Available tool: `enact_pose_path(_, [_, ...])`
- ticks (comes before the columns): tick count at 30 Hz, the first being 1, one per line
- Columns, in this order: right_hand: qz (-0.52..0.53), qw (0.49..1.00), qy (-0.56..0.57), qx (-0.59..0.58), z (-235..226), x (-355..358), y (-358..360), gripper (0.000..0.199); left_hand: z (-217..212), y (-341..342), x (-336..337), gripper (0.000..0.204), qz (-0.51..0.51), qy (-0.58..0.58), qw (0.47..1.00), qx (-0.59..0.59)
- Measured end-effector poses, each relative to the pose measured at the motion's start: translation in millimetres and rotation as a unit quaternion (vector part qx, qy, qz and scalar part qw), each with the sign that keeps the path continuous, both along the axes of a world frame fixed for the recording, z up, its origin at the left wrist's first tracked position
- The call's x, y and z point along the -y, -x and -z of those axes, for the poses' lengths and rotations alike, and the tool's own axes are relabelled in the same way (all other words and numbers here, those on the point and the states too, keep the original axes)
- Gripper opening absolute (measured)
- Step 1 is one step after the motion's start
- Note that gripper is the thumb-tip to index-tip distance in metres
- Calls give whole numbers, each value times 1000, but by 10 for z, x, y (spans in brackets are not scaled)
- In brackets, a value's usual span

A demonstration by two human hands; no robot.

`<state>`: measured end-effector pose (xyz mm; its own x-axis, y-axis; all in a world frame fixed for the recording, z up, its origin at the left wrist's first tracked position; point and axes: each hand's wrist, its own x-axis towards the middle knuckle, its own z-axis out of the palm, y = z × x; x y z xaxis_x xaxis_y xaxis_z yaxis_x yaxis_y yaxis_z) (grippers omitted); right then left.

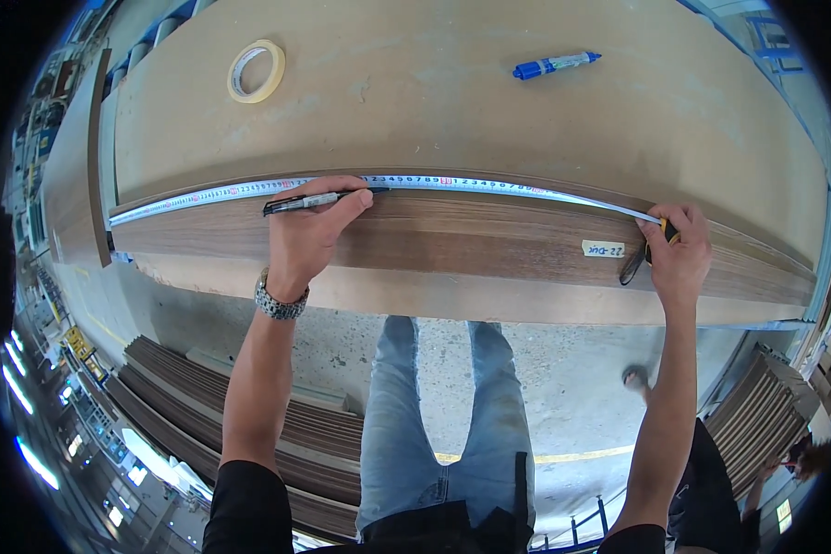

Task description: Measuring wooden panels with a tape measure and marking positions using a marker and level.

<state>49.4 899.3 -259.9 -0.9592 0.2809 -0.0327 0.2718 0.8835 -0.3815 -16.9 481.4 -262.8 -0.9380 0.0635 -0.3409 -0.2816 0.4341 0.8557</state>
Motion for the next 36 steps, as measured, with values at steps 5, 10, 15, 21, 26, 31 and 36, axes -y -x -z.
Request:
enact_pose_path(5, [-20, 1000, -8, -17, 34, -33, -13, 14, 26, -1, 19, 15, 17, -2, 1000, -12])
enact_pose_path(10, [-32, 998, -41, -27, 27, -101, -53, 15, -236, -129, 86, 14, 123, 63, 988, -71])
enact_pose_path(15, [-32, 998, -46, 0, -19, -161, -76, 22, -623, -880, 187, 17, -81, -67, 990, 94])
enact_pose_path(21, [-168, 894, 248, 334, -370, -298, -401, 20, -1127, -1897, 159, 32, 4, -17, 984, 175])
enact_pose_path(26, [-153, 789, 386, 454, -381, -58, -1611, 31, -1599, -2328, -1, 31, -165, -185, 963, 106])
enact_pose_path(31, [-132, 791, 460, 382, -745, 291, -2328, 30, -2135, -2308, -159, 32, -19, -153, 977, 149])
enact_pose_path(36, [-30, 803, 532, 266, -934, 285, -2439, 29, -3719, -1946, -1045, 37, 93, -59, 994, 28])
